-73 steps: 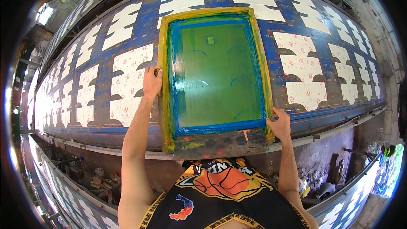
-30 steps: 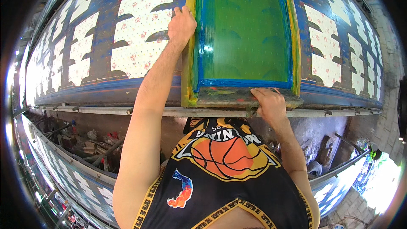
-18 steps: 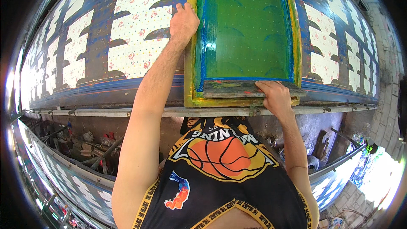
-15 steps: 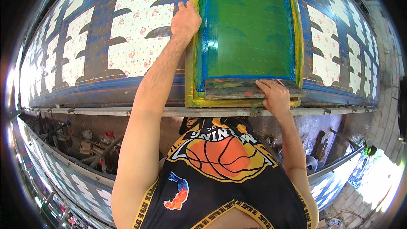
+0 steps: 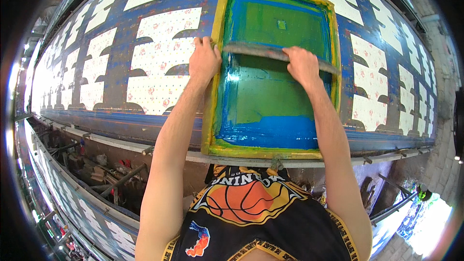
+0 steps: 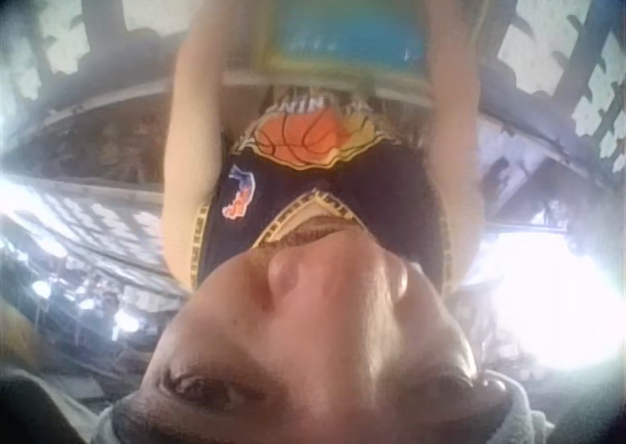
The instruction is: The person uses a squeegee to pull green ink across a screen printing frame placed over fabric on a long table. The person repeatedly repositions the frame and pulls the squeegee to apply ink to successive sections of the fabric.
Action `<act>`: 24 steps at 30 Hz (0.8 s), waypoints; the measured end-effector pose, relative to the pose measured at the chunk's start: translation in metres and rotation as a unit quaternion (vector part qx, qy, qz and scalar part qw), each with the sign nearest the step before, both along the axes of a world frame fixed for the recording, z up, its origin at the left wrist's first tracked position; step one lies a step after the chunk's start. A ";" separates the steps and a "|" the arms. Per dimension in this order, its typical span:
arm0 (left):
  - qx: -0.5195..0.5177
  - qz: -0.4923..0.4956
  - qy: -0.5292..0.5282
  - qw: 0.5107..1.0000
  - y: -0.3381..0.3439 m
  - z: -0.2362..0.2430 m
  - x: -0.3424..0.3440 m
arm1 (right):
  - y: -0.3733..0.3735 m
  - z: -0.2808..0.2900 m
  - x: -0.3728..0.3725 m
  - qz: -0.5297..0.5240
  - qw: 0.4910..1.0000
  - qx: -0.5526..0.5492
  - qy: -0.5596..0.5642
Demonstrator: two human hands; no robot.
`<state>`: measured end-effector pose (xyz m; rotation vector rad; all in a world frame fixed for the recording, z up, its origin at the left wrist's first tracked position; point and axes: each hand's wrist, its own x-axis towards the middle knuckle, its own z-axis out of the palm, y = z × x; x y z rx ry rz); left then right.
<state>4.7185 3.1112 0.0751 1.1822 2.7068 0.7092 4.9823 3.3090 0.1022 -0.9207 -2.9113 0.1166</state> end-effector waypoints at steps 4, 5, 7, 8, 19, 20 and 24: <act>-0.028 0.039 -0.006 0.999 0.004 0.004 0.003 | 0.084 -0.001 -0.052 -0.007 0.999 -0.008 -0.035; -0.027 0.051 -0.005 0.998 0.006 0.005 0.004 | 0.103 0.000 -0.064 -0.008 0.999 -0.007 -0.041; -0.041 0.054 -0.012 0.998 0.007 0.005 0.003 | 0.134 0.003 -0.085 -0.007 0.999 -0.004 -0.052; -0.045 0.056 -0.016 0.997 0.007 0.005 0.003 | 0.146 0.003 -0.095 -0.003 0.999 -0.003 -0.045; -0.066 0.035 -0.028 0.997 0.013 0.002 0.001 | 0.120 -0.019 -0.073 0.058 0.996 0.061 0.020; -0.063 0.033 -0.019 0.997 0.014 0.003 0.003 | 0.120 -0.016 -0.073 0.057 0.997 0.048 0.022; -0.059 0.030 -0.007 0.998 0.017 0.005 0.006 | 0.143 0.004 -0.075 0.034 0.999 0.006 0.003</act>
